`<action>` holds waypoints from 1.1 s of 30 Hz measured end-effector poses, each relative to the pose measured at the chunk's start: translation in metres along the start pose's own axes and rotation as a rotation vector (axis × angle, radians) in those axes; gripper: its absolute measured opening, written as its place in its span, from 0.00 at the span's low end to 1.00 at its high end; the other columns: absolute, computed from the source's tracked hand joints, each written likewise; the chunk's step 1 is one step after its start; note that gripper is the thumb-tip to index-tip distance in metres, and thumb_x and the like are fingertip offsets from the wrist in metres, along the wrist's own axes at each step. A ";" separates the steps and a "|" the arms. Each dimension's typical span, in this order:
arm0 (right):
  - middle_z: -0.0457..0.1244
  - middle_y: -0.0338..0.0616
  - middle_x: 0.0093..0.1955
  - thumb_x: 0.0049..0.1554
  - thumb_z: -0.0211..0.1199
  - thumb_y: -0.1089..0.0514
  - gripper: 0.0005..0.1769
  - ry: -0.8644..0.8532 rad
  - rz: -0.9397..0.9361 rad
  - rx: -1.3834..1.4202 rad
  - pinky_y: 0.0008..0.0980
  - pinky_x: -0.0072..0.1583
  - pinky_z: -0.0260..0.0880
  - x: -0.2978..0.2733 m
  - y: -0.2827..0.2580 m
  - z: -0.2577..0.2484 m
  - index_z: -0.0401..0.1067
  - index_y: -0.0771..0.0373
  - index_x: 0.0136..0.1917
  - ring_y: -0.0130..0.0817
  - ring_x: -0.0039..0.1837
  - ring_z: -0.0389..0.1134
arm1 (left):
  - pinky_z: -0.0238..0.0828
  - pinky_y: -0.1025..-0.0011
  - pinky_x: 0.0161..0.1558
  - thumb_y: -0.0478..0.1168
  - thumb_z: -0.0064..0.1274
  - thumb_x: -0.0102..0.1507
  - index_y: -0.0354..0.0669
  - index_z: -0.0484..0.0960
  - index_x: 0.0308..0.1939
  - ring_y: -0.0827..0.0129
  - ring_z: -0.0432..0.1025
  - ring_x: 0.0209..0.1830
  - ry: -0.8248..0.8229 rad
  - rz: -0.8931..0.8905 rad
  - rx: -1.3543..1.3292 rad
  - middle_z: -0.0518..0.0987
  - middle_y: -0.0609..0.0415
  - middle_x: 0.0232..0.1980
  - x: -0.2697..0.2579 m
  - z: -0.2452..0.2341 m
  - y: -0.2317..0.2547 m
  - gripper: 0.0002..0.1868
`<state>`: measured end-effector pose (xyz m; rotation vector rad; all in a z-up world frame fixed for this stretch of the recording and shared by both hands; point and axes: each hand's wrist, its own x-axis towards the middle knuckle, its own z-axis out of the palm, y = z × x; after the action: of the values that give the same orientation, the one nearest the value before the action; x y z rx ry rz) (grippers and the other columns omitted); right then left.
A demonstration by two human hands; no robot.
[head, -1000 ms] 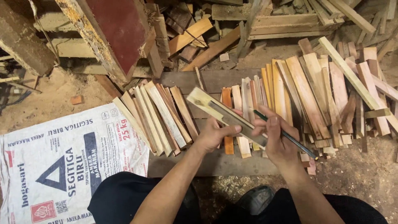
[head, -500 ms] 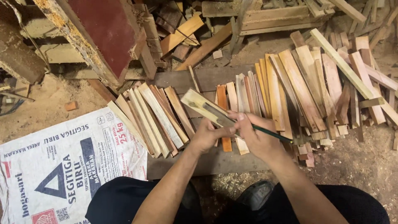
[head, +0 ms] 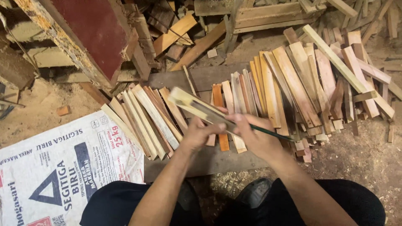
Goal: The person sits on the floor and repeatedly picks up small wooden planks from a pile. Using a pencil, they mark lines on the planks and then place them back into the pile.
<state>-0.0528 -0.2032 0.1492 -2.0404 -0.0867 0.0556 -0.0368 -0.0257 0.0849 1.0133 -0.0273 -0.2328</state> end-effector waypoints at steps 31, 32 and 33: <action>0.71 0.47 0.34 0.65 0.59 0.53 0.12 0.226 0.005 -0.138 0.37 0.44 0.74 -0.005 0.033 -0.037 0.80 0.58 0.51 0.36 0.39 0.75 | 0.85 0.56 0.34 0.30 0.71 0.47 0.31 0.80 0.53 0.56 0.81 0.34 0.082 -0.057 -0.047 0.84 0.43 0.41 0.014 -0.027 -0.013 0.31; 0.71 0.48 0.32 0.65 0.58 0.53 0.14 0.215 -0.054 -0.026 0.34 0.43 0.75 0.000 0.024 -0.038 0.80 0.62 0.52 0.36 0.37 0.75 | 0.84 0.54 0.38 0.30 0.70 0.50 0.30 0.81 0.53 0.53 0.80 0.38 0.007 -0.075 0.128 0.84 0.39 0.43 0.009 -0.015 -0.003 0.27; 0.71 0.49 0.30 0.66 0.56 0.54 0.15 0.203 -0.112 0.085 0.30 0.41 0.75 0.004 0.015 -0.038 0.80 0.66 0.53 0.36 0.34 0.74 | 0.83 0.52 0.43 0.30 0.68 0.53 0.29 0.82 0.52 0.50 0.80 0.43 -0.066 -0.092 0.303 0.84 0.36 0.46 0.004 -0.003 0.007 0.23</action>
<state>-0.0452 -0.2435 0.1527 -1.9418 -0.0702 -0.2136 -0.0308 -0.0204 0.0884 1.3098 -0.0780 -0.3541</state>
